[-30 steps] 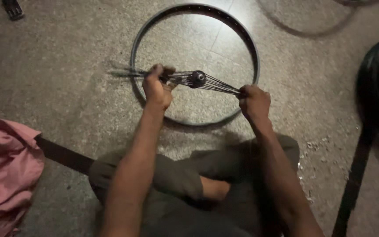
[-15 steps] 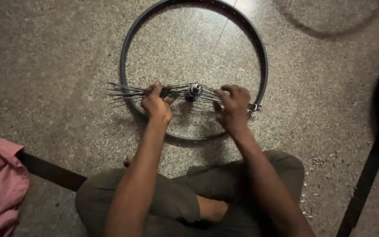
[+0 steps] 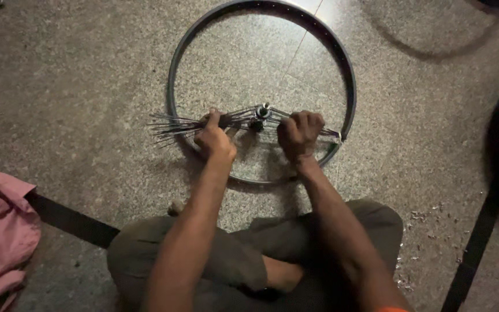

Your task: The person sits on the floor and assembles a bicycle wheel by inserting spokes into a hub and then attaching them to a rim. They handle the rim, hub, and spokes by hand, systematically connecting the components to form a wheel structure.

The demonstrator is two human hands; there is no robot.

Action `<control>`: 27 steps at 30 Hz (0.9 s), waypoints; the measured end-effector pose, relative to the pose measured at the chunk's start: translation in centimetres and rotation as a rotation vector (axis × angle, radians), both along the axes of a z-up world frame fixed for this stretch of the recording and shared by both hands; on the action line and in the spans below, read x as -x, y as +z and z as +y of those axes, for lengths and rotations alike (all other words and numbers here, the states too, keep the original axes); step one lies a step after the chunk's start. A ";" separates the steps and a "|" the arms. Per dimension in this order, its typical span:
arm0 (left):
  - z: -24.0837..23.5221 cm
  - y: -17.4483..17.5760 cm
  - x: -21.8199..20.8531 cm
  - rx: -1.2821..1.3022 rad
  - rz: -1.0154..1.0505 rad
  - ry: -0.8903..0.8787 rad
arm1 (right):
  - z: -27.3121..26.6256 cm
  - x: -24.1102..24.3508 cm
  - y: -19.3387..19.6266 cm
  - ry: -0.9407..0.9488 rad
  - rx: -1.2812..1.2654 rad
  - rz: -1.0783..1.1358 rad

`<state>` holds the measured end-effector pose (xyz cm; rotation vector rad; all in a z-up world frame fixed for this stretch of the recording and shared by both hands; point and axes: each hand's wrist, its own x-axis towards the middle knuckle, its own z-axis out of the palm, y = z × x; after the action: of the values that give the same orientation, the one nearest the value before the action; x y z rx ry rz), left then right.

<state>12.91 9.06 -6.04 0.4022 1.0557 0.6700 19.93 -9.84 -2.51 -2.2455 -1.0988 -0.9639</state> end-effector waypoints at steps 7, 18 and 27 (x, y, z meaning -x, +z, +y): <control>3.2 -3.2 0.3 0.000 -0.025 0.014 | -10.2 -5.0 -3.2 -0.081 0.383 0.229; 3.5 -1.3 0.4 -0.084 0.008 0.024 | -13.8 -8.0 -0.1 -0.027 0.270 0.497; 3.6 -0.1 0.4 -0.086 0.007 0.010 | -11.6 -12.5 -4.4 0.041 0.416 0.643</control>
<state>12.49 12.65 -6.16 0.4743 1.0385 0.7251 32.42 -21.42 -6.89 -2.5580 -1.0908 0.0475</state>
